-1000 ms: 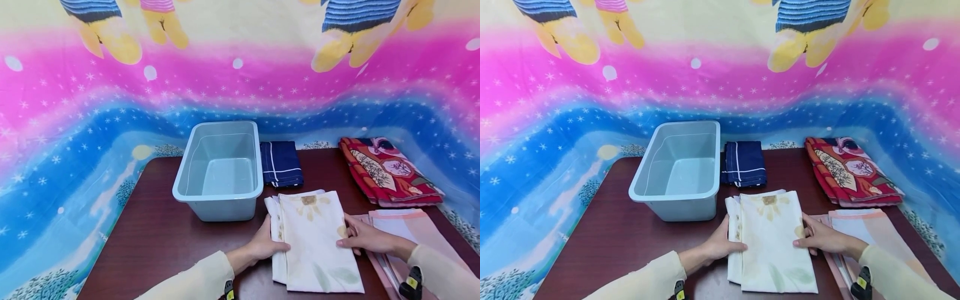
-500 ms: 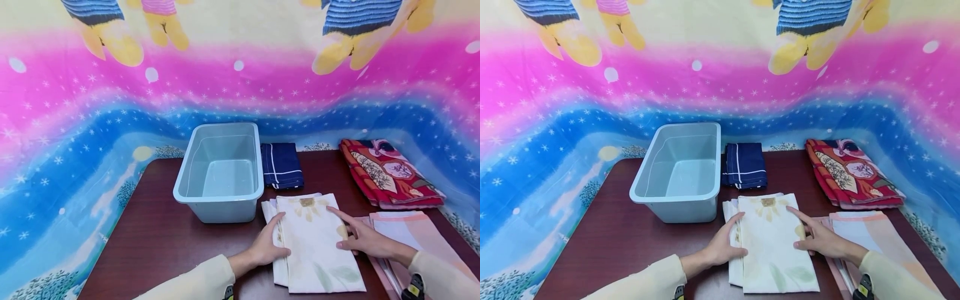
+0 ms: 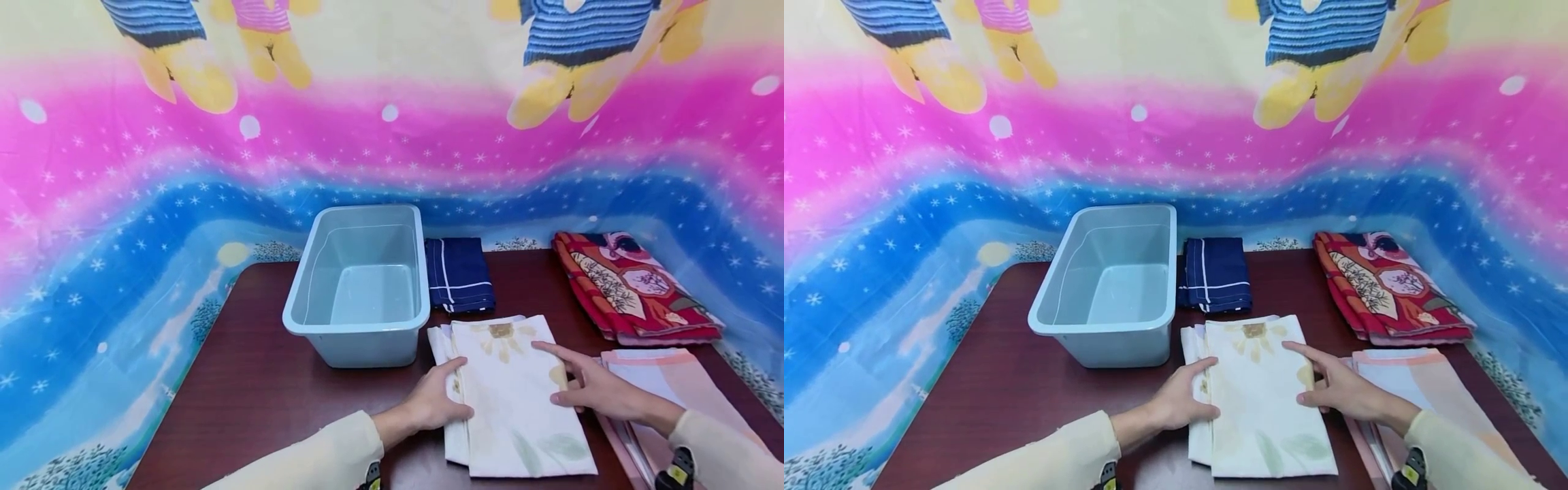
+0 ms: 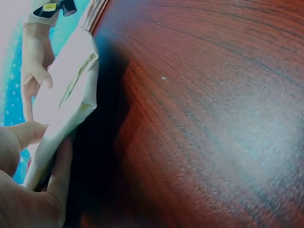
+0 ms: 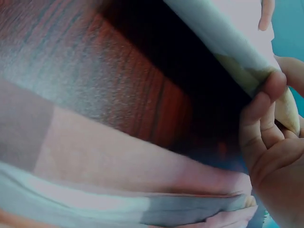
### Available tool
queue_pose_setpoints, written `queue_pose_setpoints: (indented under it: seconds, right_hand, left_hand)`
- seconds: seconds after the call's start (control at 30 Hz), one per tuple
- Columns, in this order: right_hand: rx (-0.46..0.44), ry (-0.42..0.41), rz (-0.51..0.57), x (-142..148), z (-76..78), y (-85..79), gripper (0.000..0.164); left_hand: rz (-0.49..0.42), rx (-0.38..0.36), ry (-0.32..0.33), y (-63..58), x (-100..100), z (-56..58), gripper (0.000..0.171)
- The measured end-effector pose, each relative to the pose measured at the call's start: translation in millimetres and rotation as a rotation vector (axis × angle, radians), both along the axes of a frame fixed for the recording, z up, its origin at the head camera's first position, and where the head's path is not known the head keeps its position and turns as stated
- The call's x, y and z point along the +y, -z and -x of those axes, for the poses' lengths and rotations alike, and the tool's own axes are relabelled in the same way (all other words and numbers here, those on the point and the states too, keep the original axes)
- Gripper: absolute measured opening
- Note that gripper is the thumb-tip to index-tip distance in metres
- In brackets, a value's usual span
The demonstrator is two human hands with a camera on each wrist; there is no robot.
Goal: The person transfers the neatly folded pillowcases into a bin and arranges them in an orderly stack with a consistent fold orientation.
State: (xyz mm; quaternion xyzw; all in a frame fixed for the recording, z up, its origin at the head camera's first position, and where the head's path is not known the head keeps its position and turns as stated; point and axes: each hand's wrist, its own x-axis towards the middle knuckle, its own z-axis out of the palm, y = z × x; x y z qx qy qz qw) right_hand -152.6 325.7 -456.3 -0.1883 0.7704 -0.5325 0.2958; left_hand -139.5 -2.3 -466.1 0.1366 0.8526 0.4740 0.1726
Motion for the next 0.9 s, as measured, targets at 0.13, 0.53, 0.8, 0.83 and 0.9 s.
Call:
queue_pose_setpoints:
  seconds: [0.13,0.53,0.8,0.83,0.9]
  right_hand:
    - [0.043,0.031,-0.048,-0.7,-0.1,-9.0,0.087]
    - [0.15,0.048,-0.027,1.4,-7.6,-36.7,0.079]
    - [0.15,0.033,-0.014,6.0,-6.3,-57.6,0.076]
    - [0.158,0.035,-0.011,6.5,-5.9,-60.0,0.076]
    - [0.176,0.037,-0.002,7.0,-5.0,-64.9,0.075]
  left_hand:
    - [0.046,0.044,0.024,-8.3,0.9,-0.1,0.085]
    - [0.055,0.111,0.092,-36.2,-2.6,-5.7,0.085]
    - [0.059,0.158,0.123,-58.2,-5.3,-3.0,0.083]
    - [0.06,0.163,0.128,-61.3,-5.4,-1.8,0.083]
    - [0.061,0.165,0.136,-67.2,-5.6,0.5,0.082]
